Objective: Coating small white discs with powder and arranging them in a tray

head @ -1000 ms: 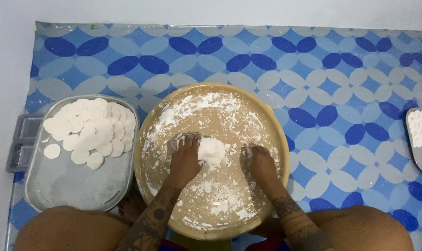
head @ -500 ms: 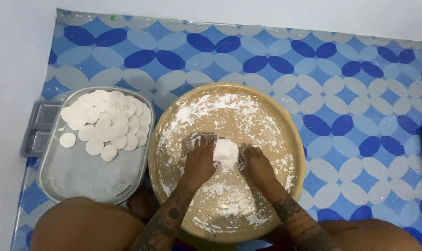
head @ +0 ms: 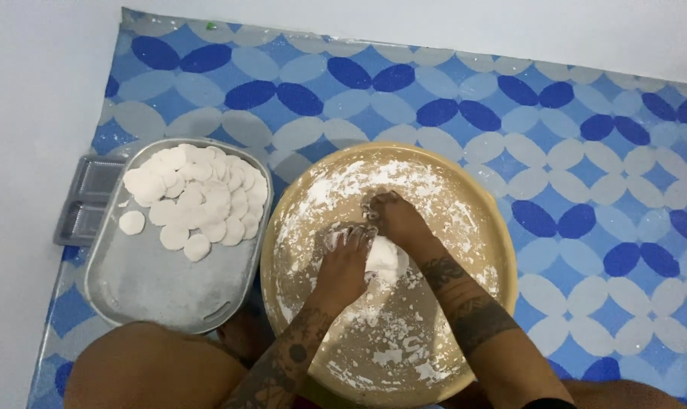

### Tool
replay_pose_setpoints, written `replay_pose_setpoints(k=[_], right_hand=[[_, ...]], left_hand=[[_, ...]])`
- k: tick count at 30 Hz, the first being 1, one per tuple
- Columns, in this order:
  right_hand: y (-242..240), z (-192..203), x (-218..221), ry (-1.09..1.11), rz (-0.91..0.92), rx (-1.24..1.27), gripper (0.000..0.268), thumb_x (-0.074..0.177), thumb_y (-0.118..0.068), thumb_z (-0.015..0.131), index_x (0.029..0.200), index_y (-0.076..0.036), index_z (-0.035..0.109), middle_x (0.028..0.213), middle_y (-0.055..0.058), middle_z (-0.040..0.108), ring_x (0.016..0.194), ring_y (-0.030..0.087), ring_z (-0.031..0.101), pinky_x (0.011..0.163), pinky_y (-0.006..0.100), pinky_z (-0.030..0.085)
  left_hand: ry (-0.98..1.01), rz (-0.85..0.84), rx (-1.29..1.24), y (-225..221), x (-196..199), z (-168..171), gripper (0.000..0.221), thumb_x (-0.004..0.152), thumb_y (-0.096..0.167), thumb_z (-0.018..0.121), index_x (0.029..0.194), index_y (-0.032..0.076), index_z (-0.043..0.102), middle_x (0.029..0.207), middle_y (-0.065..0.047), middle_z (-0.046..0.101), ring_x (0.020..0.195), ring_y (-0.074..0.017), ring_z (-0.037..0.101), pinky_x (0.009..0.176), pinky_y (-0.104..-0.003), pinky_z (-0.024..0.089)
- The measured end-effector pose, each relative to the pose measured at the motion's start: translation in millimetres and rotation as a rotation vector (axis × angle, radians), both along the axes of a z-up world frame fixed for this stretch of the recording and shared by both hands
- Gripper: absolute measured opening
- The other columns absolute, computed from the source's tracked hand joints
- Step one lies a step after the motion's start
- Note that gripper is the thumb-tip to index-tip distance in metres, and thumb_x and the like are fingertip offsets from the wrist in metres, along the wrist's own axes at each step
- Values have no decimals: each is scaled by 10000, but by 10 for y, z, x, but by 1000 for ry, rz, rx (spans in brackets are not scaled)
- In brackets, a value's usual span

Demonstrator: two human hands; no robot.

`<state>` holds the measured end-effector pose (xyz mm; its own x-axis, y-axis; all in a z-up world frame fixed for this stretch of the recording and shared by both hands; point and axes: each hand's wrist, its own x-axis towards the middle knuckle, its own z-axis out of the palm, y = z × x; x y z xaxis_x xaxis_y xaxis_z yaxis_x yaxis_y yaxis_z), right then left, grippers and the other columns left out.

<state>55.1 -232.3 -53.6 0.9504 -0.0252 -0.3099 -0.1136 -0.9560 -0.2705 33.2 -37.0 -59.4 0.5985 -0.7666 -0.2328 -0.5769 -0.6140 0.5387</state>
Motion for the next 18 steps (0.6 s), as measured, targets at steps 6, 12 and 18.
replay_pose_setpoints(k=[6, 12, 18], right_hand=[[45, 375, -153, -113, 87, 40, 272, 905, -140, 622, 1120, -18, 735, 1161, 172, 719, 1102, 388, 662, 980, 486, 545], [-99, 397, -414, -42, 0, -20, 333, 913, -255, 645, 1176, -66, 720, 1174, 138, 725, 1166, 353, 650, 1050, 443, 517], [-254, -117, -1212, -79, -606, 265, 305, 921, -148, 616, 1195, -36, 690, 1099, 192, 728, 1093, 383, 680, 956, 484, 546]], left_hand=[[-11, -6, -2, -1, 19, -40, 765, 771, 131, 808, 1432, -63, 476, 1389, -281, 510, 1313, -508, 472, 896, -654, 545], [-10, 5, -14, 30, 3, -22, 767, 825, 237, 787, 1462, -33, 456, 1469, -269, 444, 1371, -526, 400, 978, -761, 424], [59, 42, -81, 68, -4, 223, 733, 863, 187, 757, 1473, -52, 429, 1506, -307, 401, 1391, -552, 368, 1002, -789, 373]])
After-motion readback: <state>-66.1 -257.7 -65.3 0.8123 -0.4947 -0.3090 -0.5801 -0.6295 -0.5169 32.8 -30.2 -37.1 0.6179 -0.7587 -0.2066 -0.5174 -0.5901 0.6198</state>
